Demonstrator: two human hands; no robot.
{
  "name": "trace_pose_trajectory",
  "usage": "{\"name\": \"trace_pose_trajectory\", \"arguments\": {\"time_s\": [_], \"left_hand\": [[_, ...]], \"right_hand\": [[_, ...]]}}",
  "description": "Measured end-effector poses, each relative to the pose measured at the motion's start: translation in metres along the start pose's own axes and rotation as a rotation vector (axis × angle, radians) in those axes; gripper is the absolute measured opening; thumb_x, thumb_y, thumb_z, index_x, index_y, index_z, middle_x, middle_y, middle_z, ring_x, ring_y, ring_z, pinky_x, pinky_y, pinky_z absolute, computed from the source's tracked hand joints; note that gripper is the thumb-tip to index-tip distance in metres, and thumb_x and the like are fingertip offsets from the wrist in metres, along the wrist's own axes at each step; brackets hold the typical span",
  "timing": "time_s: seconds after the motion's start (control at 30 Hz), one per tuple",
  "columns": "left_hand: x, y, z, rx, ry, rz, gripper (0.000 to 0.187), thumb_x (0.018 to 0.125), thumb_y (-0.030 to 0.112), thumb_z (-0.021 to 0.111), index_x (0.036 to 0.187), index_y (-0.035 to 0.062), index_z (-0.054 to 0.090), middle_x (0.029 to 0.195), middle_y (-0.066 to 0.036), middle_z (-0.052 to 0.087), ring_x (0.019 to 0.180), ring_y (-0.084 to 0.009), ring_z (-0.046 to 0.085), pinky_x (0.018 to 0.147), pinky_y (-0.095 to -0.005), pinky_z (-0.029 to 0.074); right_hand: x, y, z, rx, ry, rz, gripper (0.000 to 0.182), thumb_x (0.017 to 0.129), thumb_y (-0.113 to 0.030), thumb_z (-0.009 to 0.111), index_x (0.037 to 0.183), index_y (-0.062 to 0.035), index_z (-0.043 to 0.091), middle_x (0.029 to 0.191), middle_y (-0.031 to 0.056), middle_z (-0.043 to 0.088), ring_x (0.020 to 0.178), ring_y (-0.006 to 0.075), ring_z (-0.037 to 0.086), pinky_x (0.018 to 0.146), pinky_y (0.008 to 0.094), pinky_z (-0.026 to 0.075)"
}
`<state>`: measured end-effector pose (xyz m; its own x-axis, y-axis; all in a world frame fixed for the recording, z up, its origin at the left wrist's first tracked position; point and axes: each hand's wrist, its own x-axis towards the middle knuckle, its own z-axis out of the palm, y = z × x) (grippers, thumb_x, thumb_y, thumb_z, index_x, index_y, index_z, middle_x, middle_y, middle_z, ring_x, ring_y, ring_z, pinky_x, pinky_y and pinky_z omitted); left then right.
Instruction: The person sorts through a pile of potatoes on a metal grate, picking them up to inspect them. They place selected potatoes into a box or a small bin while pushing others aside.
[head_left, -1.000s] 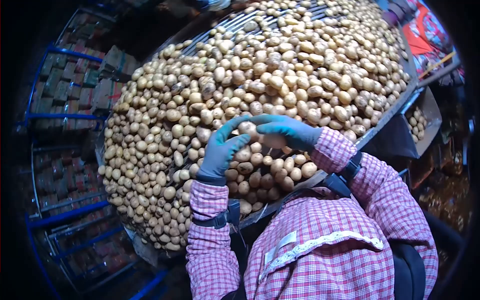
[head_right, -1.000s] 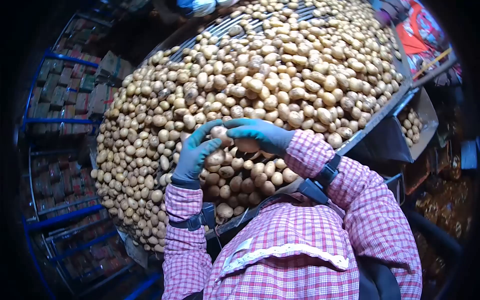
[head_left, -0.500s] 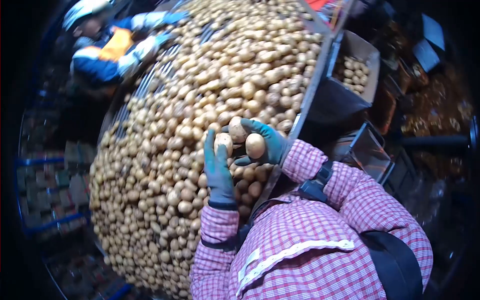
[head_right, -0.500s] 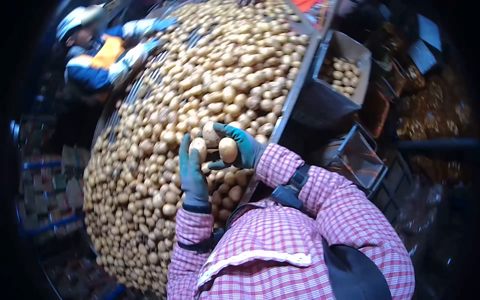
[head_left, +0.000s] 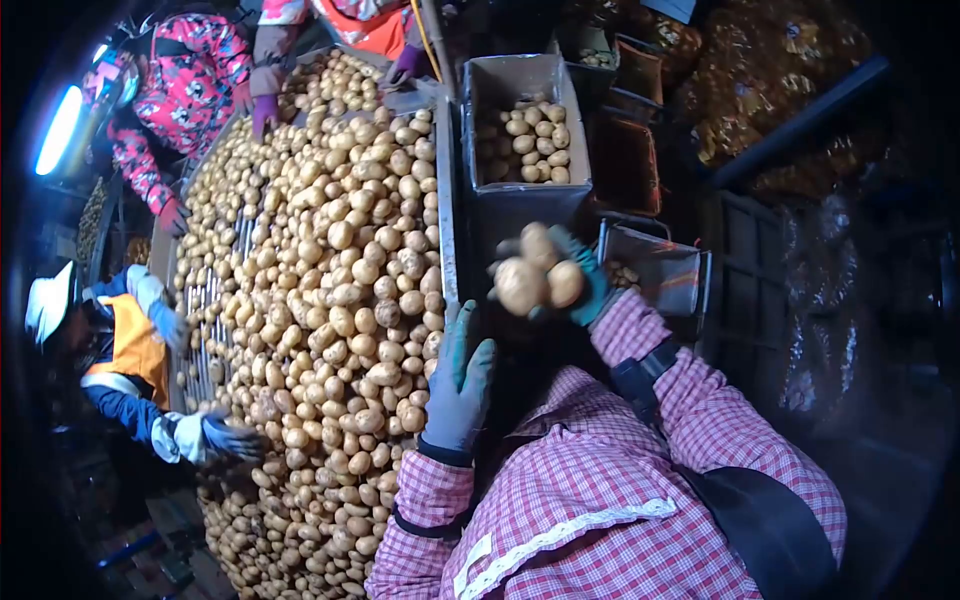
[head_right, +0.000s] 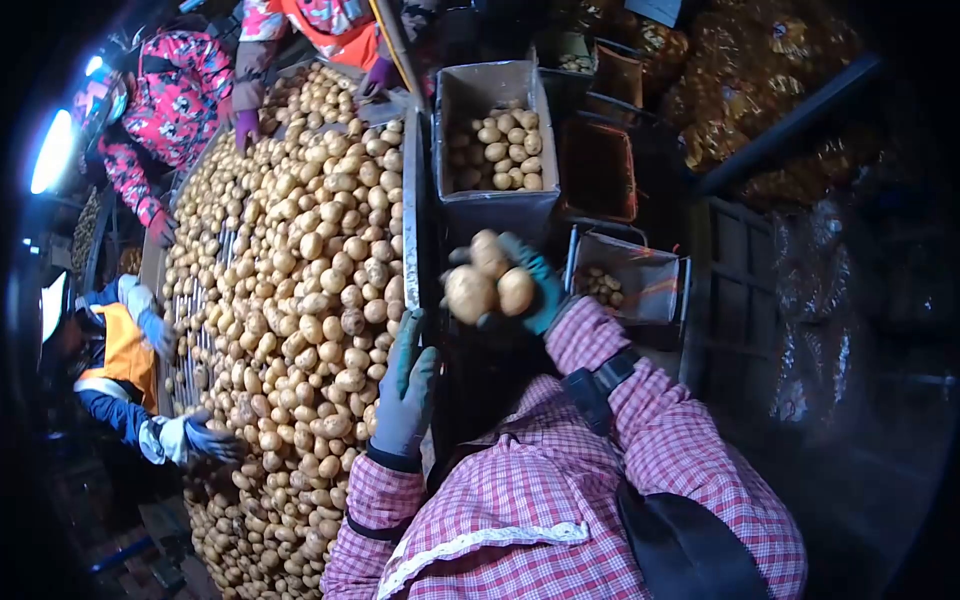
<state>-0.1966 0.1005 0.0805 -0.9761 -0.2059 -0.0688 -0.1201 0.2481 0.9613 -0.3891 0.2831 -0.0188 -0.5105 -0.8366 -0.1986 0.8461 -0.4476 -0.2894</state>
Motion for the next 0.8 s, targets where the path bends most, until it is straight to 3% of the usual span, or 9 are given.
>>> {"name": "trace_pose_trajectory", "arguments": {"time_s": [0.1, 0.23, 0.3, 0.33, 0.4, 0.53, 0.63, 0.73, 0.8], "left_hand": [[0.003, -0.013, -0.003, -0.163, -0.037, -0.11, 0.046, 0.104, 0.021, 0.052, 0.145, 0.0003, 0.049, 0.148, -0.017, 0.052, 0.142, -0.0267, 0.043, 0.118, -0.0364, 0.031], [-0.017, -0.039, -0.012, -0.183, 0.01, -0.208, 0.038, 0.103, 0.018, 0.055, 0.137, 0.0004, 0.059, 0.13, -0.012, 0.066, 0.119, -0.0179, 0.06, 0.102, -0.0302, 0.046], [-0.035, -0.045, -0.016, -0.201, 0.035, -0.28, 0.038, 0.102, 0.021, 0.059, 0.135, 0.0014, 0.061, 0.126, -0.01, 0.068, 0.114, -0.0163, 0.062, 0.1, -0.03, 0.048], [-0.046, -0.052, -0.018, -0.212, 0.033, -0.329, 0.039, 0.101, 0.023, 0.06, 0.134, 0.0018, 0.061, 0.125, -0.01, 0.068, 0.113, -0.0168, 0.063, 0.1, -0.0302, 0.048], [-0.063, -0.051, -0.021, -0.191, 0.095, -0.402, 0.04, 0.102, 0.023, 0.059, 0.135, 0.0009, 0.06, 0.122, -0.009, 0.068, 0.109, -0.0147, 0.062, 0.096, -0.0281, 0.048], [-0.105, -0.048, -0.032, -0.254, 0.196, -0.516, 0.04, 0.102, 0.023, 0.057, 0.135, 0.0007, 0.059, 0.123, -0.008, 0.068, 0.108, -0.0145, 0.062, 0.094, -0.0273, 0.049], [-0.15, -0.077, -0.036, 0.148, 0.272, -0.251, 0.039, 0.101, 0.021, 0.057, 0.136, 0.0029, 0.059, 0.126, -0.009, 0.067, 0.111, -0.0158, 0.062, 0.095, -0.0282, 0.049], [-0.197, -0.081, -0.04, 0.107, 0.442, -0.284, 0.038, 0.101, 0.019, 0.058, 0.137, 0.0051, 0.059, 0.126, -0.008, 0.066, 0.113, -0.0135, 0.06, 0.096, -0.0279, 0.049], [-0.225, -0.087, -0.042, -0.289, 0.637, -0.453, 0.038, 0.101, 0.019, 0.058, 0.136, 0.0026, 0.06, 0.124, -0.006, 0.066, 0.109, -0.0118, 0.061, 0.093, -0.0269, 0.049]], "right_hand": [[-0.04, -0.075, 0.038, -0.081, 0.106, -0.239, 0.051, 0.098, -0.047, 0.057, 0.119, 0.0001, 0.061, 0.119, 0.0204, 0.064, 0.105, 0.0334, 0.064, 0.098, 0.0492, 0.053], [-0.056, -0.19, -0.022, -0.35, 0.418, -0.575, 0.028, 0.097, -0.042, 0.061, 0.108, -0.0167, 0.066, 0.105, 0.0077, 0.067, 0.107, 0.0273, 0.064, 0.096, 0.0435, 0.055], [-0.053, -0.232, -0.041, -0.474, 0.695, -0.395, 0.038, 0.092, -0.044, 0.069, 0.116, -0.0149, 0.067, 0.114, 0.0059, 0.069, 0.103, 0.0219, 0.066, 0.093, 0.0415, 0.056], [-0.037, -0.306, -0.162, -0.812, 0.632, -0.485, 0.041, 0.093, -0.044, 0.069, 0.122, -0.0149, 0.065, 0.119, 0.0062, 0.067, 0.106, 0.0221, 0.066, 0.095, 0.0415, 0.055], [-0.009, -0.272, -0.072, -0.958, 1.01, -0.431, 0.05, 0.102, -0.04, 0.052, 0.146, -0.0143, 0.051, 0.145, 0.0056, 0.055, 0.124, 0.0246, 0.058, 0.107, 0.04, 0.045], [0.075, -0.148, 0.021, -0.966, 0.509, -0.207, 0.044, 0.104, -0.028, 0.05, 0.143, -0.0082, 0.053, 0.139, 0.0094, 0.059, 0.109, 0.0204, 0.066, 0.096, 0.0324, 0.053], [0.124, -0.005, 0.092, -1.152, 0.145, -0.023, 0.034, 0.099, -0.027, 0.058, 0.126, -0.0081, 0.065, 0.114, 0.0047, 0.07, 0.079, 0.016, 0.07, 0.071, 0.0279, 0.058], [0.149, 0.122, 0.139, -1.197, -0.052, 0.337, 0.035, 0.097, -0.029, 0.061, 0.124, -0.0069, 0.066, 0.106, 0.0032, 0.071, 0.069, 0.0127, 0.068, 0.064, 0.0255, 0.057], [0.149, 0.198, 0.154, -1.179, -0.258, 0.516, 0.033, 0.096, -0.028, 0.063, 0.121, -0.0067, 0.068, 0.102, 0.0033, 0.071, 0.066, 0.011, 0.067, 0.058, 0.0239, 0.056]]}}
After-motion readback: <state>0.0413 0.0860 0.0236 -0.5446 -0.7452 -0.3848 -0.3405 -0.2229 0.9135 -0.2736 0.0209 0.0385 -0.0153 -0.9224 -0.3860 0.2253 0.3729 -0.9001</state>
